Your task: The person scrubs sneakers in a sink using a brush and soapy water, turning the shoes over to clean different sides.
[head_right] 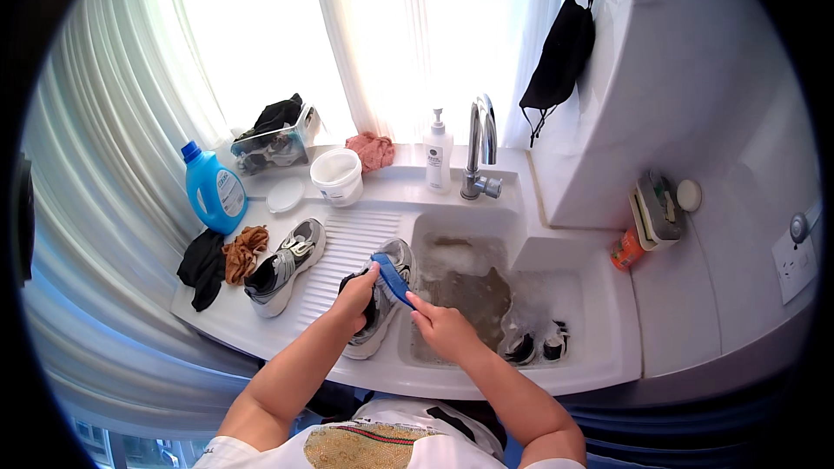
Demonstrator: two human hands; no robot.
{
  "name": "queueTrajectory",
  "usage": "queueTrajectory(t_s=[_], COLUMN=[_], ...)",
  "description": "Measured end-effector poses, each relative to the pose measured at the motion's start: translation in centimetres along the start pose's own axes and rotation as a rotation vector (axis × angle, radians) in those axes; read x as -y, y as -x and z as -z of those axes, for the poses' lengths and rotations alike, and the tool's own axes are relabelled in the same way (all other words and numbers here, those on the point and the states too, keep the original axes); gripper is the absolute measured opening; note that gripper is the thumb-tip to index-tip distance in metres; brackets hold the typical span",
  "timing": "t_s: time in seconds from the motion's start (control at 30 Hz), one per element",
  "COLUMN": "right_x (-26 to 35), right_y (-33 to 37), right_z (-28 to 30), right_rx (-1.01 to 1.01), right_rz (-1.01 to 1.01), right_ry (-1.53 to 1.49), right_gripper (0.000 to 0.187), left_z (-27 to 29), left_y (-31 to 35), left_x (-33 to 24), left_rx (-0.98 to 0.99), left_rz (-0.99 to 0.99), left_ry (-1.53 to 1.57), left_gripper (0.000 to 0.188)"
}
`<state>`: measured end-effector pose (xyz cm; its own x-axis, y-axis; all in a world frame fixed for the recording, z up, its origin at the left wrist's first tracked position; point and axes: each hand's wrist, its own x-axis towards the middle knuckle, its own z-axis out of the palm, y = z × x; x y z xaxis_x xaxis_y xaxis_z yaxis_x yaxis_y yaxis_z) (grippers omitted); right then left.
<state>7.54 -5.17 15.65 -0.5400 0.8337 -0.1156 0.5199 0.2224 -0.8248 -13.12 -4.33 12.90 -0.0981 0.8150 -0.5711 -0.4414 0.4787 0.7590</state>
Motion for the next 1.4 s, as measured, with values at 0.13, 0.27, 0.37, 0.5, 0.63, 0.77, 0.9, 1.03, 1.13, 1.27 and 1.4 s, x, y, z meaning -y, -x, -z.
queueTrajectory(t_s=[0.13, 0.27, 0.37, 0.5, 0.63, 0.77, 0.9, 1.03, 1.13, 1.27, 1.4], right_x=[-1.2, -4.2, -4.6, -5.0, -3.0, -5.5, -5.5, -5.3, -6.3, -6.3, -5.3], right_y=[-1.7, 0.1, -1.3, -7.1, -1.6, 0.8, -6.4, -6.2, -0.9, -2.1, -5.5], right_z=[-1.4, -3.5, -3.8, -0.9, 1.4, 0.7, 1.6, 1.5, 0.4, -0.7, -2.3], right_rx=[-0.212, -0.343, -0.333, -0.192, 0.007, 0.057, 0.044, 0.092, 0.106, 0.005, -0.142], right_rz=[-0.017, -0.022, 0.025, -0.175, -0.257, -0.274, -0.254, -0.304, -0.329, -0.274, -0.286], right_ry=[-0.012, -0.047, 0.085, -0.221, -0.463, -0.43, -0.475, -0.598, -0.584, -0.577, -0.556], right_gripper=[0.04, 0.041, 0.043, 0.044, 0.045, 0.045, 0.046, 0.047, 0.047, 0.047, 0.045], left_z=[-1.4, -1.0, -0.3, -0.2, 0.2, 0.1, 0.2, -0.2, 0.0, -0.5, 0.1], left_y=[1.3, 0.5, -0.4, -1.6, -1.4, -1.6, -1.9, -1.0, -1.1, -1.0, -1.9], left_x=[-0.9, -0.2, 0.2, 0.5, 0.0, 0.1, 0.1, -0.6, -0.3, -0.6, 0.0], left_rx=[-0.011, -0.089, 0.003, 0.032, -0.053, -0.106, -0.012, -0.118, -0.113, -0.086, -0.094], left_rz=[-0.031, -0.139, -0.133, -0.121, -0.08, -0.045, -0.043, -0.026, -0.03, -0.029, -0.038], left_ry=[-0.084, -0.097, 0.021, 0.018, 0.002, -0.069, -0.003, -0.019, 0.019, 0.008, -0.007], left_gripper=[0.038, 0.044, 0.045, 0.053, 0.058, 0.062, 0.064, 0.065, 0.065, 0.064, 0.064])
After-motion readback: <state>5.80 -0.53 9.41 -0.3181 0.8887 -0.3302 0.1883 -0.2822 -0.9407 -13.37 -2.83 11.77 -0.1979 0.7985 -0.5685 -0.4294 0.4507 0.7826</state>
